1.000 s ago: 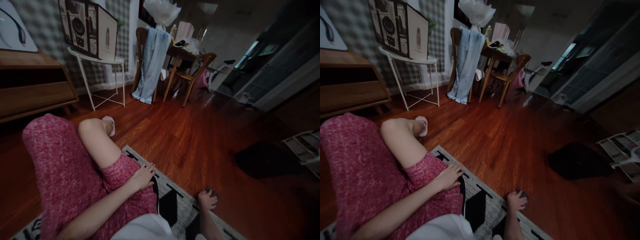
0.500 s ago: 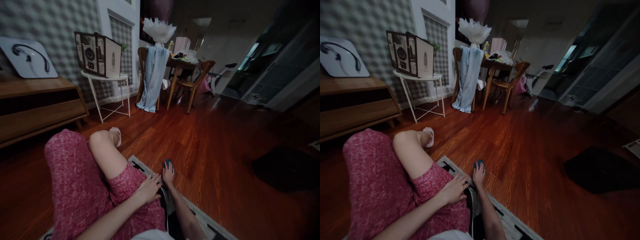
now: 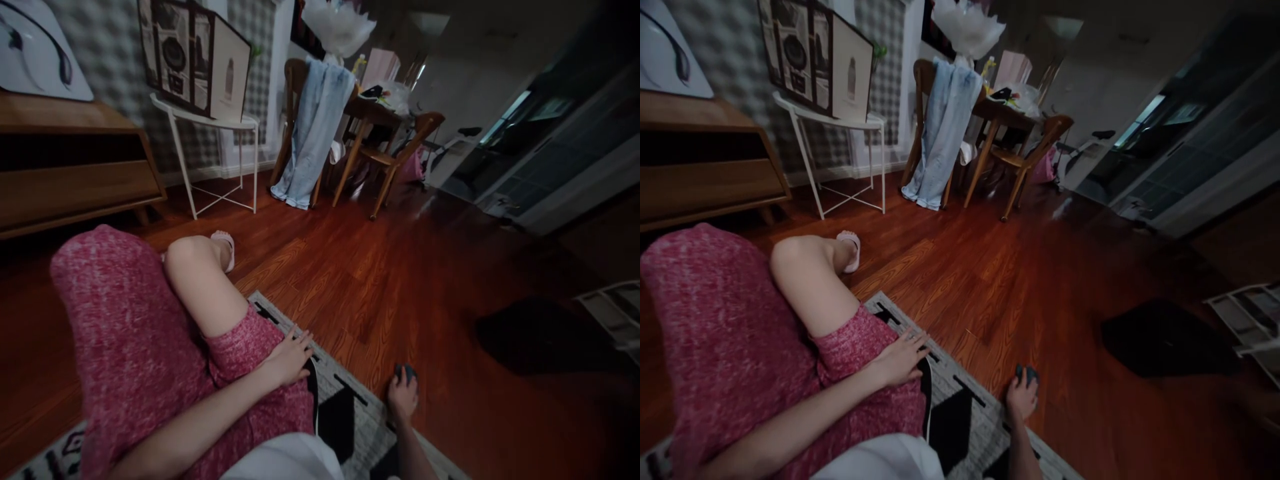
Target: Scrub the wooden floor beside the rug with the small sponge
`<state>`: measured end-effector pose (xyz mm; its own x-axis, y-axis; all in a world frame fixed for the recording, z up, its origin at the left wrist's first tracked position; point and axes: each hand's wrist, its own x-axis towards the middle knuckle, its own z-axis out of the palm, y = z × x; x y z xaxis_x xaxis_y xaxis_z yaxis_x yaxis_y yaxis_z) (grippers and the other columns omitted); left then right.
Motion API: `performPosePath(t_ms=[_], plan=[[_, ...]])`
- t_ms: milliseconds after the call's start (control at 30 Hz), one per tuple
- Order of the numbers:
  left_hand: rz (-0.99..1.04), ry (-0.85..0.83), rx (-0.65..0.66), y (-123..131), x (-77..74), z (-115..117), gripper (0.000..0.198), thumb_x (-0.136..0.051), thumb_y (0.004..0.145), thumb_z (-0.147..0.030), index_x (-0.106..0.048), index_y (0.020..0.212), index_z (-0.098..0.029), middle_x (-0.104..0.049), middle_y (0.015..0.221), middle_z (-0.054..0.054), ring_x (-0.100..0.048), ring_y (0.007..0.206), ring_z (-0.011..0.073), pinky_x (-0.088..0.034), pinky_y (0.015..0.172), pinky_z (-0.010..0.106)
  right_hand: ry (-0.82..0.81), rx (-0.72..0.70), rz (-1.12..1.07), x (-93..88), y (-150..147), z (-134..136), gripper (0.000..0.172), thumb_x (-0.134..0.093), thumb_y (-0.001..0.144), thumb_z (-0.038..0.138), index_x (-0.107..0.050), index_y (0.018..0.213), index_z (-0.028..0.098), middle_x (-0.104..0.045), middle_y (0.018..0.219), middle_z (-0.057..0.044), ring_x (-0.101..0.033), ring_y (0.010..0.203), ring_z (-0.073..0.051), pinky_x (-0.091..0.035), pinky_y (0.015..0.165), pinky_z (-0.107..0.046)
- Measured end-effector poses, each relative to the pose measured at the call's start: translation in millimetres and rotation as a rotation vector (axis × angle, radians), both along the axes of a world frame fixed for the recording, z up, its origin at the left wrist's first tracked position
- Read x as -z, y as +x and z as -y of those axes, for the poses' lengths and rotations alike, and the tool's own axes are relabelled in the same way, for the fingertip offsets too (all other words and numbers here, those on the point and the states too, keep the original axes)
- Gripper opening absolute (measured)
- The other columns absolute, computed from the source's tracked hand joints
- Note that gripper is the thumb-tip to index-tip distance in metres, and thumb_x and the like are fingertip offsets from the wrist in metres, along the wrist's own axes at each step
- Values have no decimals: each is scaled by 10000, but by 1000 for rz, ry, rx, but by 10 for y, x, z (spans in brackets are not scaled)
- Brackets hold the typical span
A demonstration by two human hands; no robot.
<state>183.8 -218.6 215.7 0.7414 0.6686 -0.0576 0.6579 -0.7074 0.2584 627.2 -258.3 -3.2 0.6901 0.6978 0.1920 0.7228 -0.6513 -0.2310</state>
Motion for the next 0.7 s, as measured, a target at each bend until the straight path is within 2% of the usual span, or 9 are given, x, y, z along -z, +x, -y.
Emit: performPosePath(t_ms=[67,133,233,300,367,467,533,633,700], plan=[[-1,-12,3,0,12,0,534,-607,923,-495,-591,1345,-168,-420,1534,183,-378,1432,315,-157,1204,539,51,118,21,58,173,208,603,-252,950,387,-450,1488,204,-444,1488,-222,-391,1405,-337,-400,1030,-568],[-17,-20,2,0,7,0,532,-607,925,-493,-590,1346,-168,-407,1542,185,-372,1435,311,-157,1204,533,119,215,41,110,185,247,594,-286,940,378,-455,1487,222,-451,1479,-237,-394,1399,-364,-389,1013,-612],[-19,-25,-3,-3,-18,2,532,-614,921,-491,-589,1346,-171,-416,1541,175,-368,1439,301,-162,1207,513,218,375,48,118,-64,-4,599,-335,917,339,-440,1498,241,-429,1495,-254,-374,1402,-410,-355,988,-685],[-16,-31,-9,-7,-36,2,533,-615,919,-492,-590,1343,-170,-427,1535,174,-366,1439,300,-171,1206,509,235,388,30,61,-372,-302,606,-330,913,313,-432,1503,218,-404,1509,-275,-355,1408,-428,-343,971,-710],[-21,-40,-13,-11,-52,0,534,-605,924,-492,-588,1346,-166,-423,1536,179,-356,1444,306,-180,1204,517,199,272,2,-29,-766,-633,605,-306,923,300,-429,1502,178,-385,1519,-290,-337,1418,-420,-341,980,-699],[-39,-62,-14,-15,-85,-7,540,-577,940,-493,-574,1366,-161,-394,1550,189,-342,1451,316,-193,1200,533,93,-12,-50,-150,-1474,-1092,600,-276,948,308,-429,1498,126,-363,1542,-279,-297,1451,-373,-313,1056,-638],[-49,-79,-13,-14,-113,-12,549,-563,946,-498,-562,1380,-162,-380,1556,192,-340,1452,320,-201,1197,543,28,-214,-84,-181,-1987,-1327,588,-268,962,312,-431,1500,138,-354,1565,-240,-276,1470,-332,-274,1109,-595],[-55,-92,-17,-10,-154,-19,556,-561,945,-501,-548,1395,-175,-406,1546,182,-341,1453,312,-201,1201,546,-31,-494,-105,-131,-2691,-1534,558,-282,976,303,-431,1506,210,-337,1598,-160,-262,1487,-272,-229,1161,-531],[-68,-98,-21,-4,-174,-21,555,-564,944,-501,-550,1392,-174,-423,1537,182,-338,1457,300,-189,1208,538,-61,-645,-106,-58,-3015,-1579,536,-312,978,301,-442,1497,269,-341,1606,-109,-273,1486,-235,-224,1177,-488]])
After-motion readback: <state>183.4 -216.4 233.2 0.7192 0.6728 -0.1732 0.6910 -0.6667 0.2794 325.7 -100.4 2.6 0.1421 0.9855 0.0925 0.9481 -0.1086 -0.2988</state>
